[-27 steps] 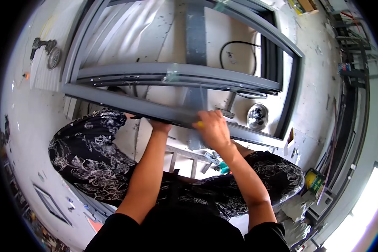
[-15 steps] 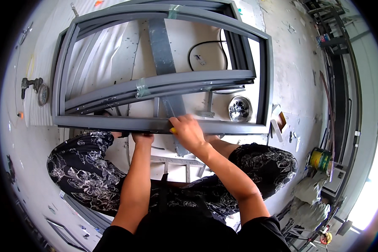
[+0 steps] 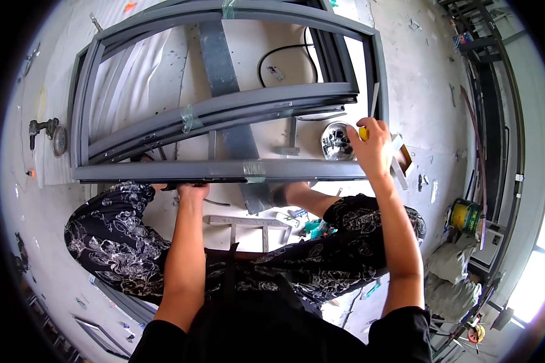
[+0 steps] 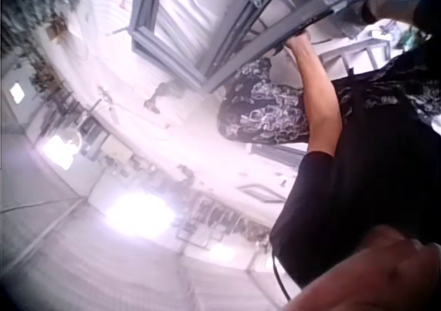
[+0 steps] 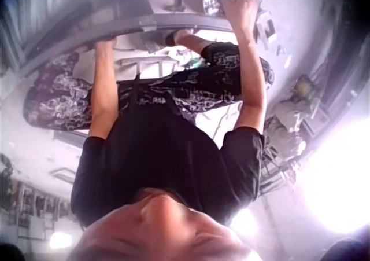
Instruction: The person attaches metal components to window frames using a screwdriver and screws. They handle multiple frames and various small metal parts throughout the process.
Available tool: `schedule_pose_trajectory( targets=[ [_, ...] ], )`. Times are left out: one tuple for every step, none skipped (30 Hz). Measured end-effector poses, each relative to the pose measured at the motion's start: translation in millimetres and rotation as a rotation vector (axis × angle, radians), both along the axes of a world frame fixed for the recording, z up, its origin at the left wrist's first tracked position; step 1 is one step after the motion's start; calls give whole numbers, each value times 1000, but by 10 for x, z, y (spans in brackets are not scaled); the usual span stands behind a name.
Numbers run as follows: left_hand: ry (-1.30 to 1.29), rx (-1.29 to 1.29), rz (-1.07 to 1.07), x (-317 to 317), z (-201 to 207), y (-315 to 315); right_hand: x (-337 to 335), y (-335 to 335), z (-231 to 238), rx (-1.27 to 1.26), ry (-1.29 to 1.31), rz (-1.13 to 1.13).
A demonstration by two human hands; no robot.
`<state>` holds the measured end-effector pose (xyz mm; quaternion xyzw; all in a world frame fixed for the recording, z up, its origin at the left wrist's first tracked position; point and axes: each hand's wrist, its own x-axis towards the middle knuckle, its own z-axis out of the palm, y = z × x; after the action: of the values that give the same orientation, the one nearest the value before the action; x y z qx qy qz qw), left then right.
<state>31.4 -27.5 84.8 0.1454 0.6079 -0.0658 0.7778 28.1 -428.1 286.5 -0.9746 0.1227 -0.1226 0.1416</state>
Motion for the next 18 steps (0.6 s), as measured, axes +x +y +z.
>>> schedule_pose_trajectory(
  targets=[
    [-2,-8,9,-20,-48,52,-18,27,13,52,-28,23],
    [4,6,12,-27,-97,106,-17,75,2,66,-22,26],
    [50,6,25,11,-72,75,-25,112,-2,106,9,61],
    [95,6,38,30,-46,55,-31,149,-27,147,40,97],
    [92,14,29,17,-101,93,-31,168,-149,176,67,59],
    [91,12,22,37,-111,105,-11,86,-281,178,87,53],
    [97,7,2,27,-123,96,25,-9,-415,151,84,-7],
    [103,2,-18,11,-135,83,68,-107,-531,124,81,-67],
    [95,38,-61,-6,-103,77,125,-228,-609,138,152,-158],
    [80,32,-43,-10,-130,124,175,-361,-683,107,169,-198],
    [101,38,-10,-16,-166,144,213,-507,-730,91,229,-228],
    [127,43,17,-7,-143,110,235,-649,-771,74,293,-262],
    [140,33,11,-10,-198,136,240,-832,-897,69,323,-224],
    [139,31,3,-27,-245,169,236,-934,-1074,66,321,-232],
    [117,29,3,-44,-295,198,236,-1021,-1264,-6,453,-175],
    [128,47,12,-57,-305,224,277,-1004,-1305,-76,586,-111],
    [141,54,20,-76,-316,246,248,-945,-1353,-7,571,-109],
    [150,55,20,-78,-313,233,231,-989,-1499,-21,617,-123]
  ],
)
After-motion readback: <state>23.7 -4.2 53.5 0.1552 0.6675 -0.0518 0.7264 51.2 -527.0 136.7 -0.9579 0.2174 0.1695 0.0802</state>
